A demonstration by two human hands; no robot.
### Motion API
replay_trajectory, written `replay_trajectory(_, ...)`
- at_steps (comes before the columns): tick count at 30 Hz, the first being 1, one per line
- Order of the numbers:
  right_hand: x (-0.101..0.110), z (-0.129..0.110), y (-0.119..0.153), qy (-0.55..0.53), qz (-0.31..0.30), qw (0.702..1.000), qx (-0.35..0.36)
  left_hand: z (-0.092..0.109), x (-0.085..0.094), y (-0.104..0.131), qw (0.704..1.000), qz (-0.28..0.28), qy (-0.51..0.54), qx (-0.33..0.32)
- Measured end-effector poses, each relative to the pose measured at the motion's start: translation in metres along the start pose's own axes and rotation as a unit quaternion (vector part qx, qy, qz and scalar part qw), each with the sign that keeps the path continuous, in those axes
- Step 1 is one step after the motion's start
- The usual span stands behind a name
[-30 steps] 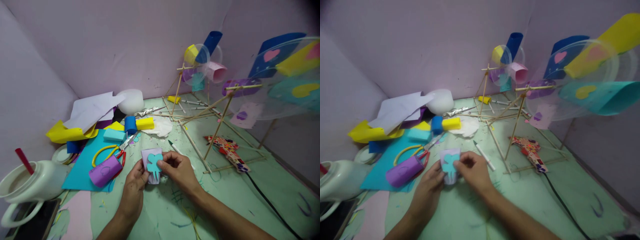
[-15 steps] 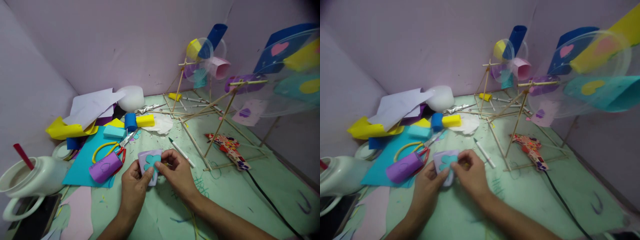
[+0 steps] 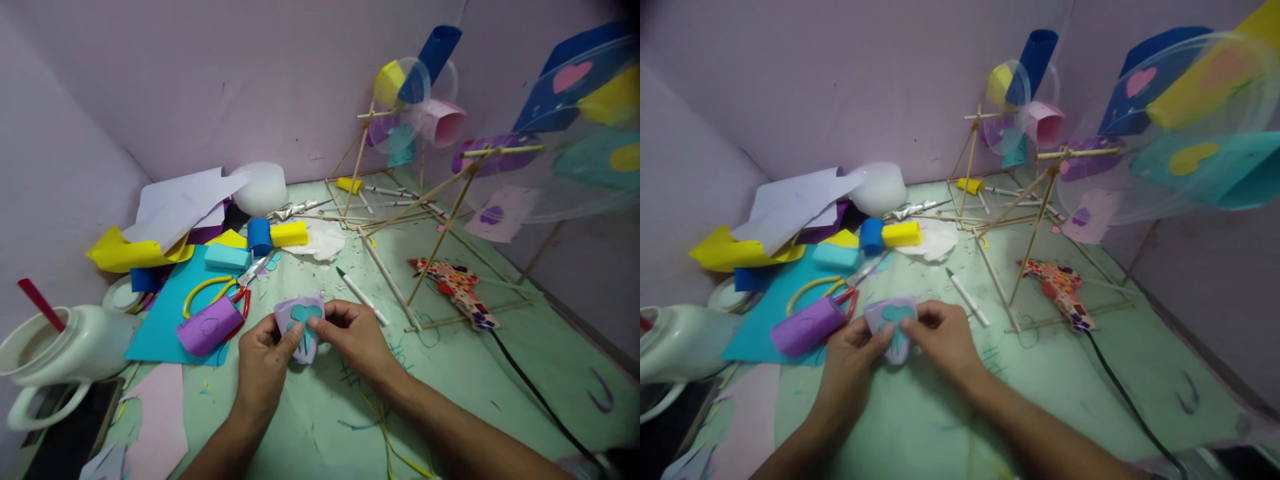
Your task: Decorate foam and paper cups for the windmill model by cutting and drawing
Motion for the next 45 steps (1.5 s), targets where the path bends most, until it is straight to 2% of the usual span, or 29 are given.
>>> replay_trajectory(6, 0.000, 0.004, -0.002, -0.029, -0.010, 0.999, -0.010, -0.009, 0.001, 0.000, 0.998, 0.021, 0.053, 0.041)
replay_trajectory(12, 0.002, 0.006, -0.004, -0.035, -0.010, 0.999, -0.015, 0.002, -0.005, -0.003, 0.999, 0.014, 0.050, 0.014)
replay_trajectory(19, 0.005, -0.001, -0.001, -0.035, 0.008, 0.999, 0.013, 0.004, -0.003, -0.001, 1.000, 0.010, 0.010, 0.014)
replay_trajectory(25, 0.005, 0.002, -0.002, -0.036, 0.010, 0.999, -0.002, 0.003, -0.006, 0.000, 1.000, -0.005, 0.016, 0.014)
replay_trajectory(27, 0.004, 0.003, -0.003, -0.036, 0.007, 0.999, -0.008, 0.000, -0.007, 0.000, 0.999, 0.002, 0.043, 0.027)
replay_trajectory(32, -0.004, 0.008, -0.004, -0.076, -0.035, 0.995, -0.051, -0.015, -0.010, 0.001, 0.980, 0.045, 0.157, 0.111)
replay_trajectory(36, -0.007, 0.012, -0.003, -0.055, -0.045, 0.995, -0.074, -0.015, -0.009, -0.002, 0.977, 0.056, 0.169, 0.119)
replay_trajectory(38, 0.005, 0.000, -0.001, 0.011, -0.001, 1.000, -0.020, -0.014, -0.007, -0.002, 0.977, 0.066, 0.171, 0.113)
replay_trajectory(40, 0.027, -0.023, 0.005, 0.120, 0.091, 0.986, 0.066, -0.013, -0.004, -0.002, 0.976, 0.081, 0.171, 0.108)
replay_trajectory(42, 0.051, -0.046, 0.016, 0.233, 0.193, 0.944, 0.129, -0.012, -0.001, -0.002, 0.975, 0.098, 0.169, 0.106)
replay_trajectory(43, 0.060, -0.054, 0.020, 0.284, 0.222, 0.922, 0.142, -0.013, 0.000, -0.002, 0.974, 0.105, 0.168, 0.107)
replay_trajectory(45, 0.075, -0.061, 0.023, 0.377, 0.256, 0.881, 0.124, -0.013, 0.002, -0.002, 0.973, 0.114, 0.167, 0.110)
Point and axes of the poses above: each hand's wrist, its own y-axis away from the middle knuckle, its own x-axis out of the back of the hand, z = x × y, the point moved 10 cm from there along -y, towards the middle knuckle, and after that the axes turned 13 degrees about -x, right-handed, at the moved point
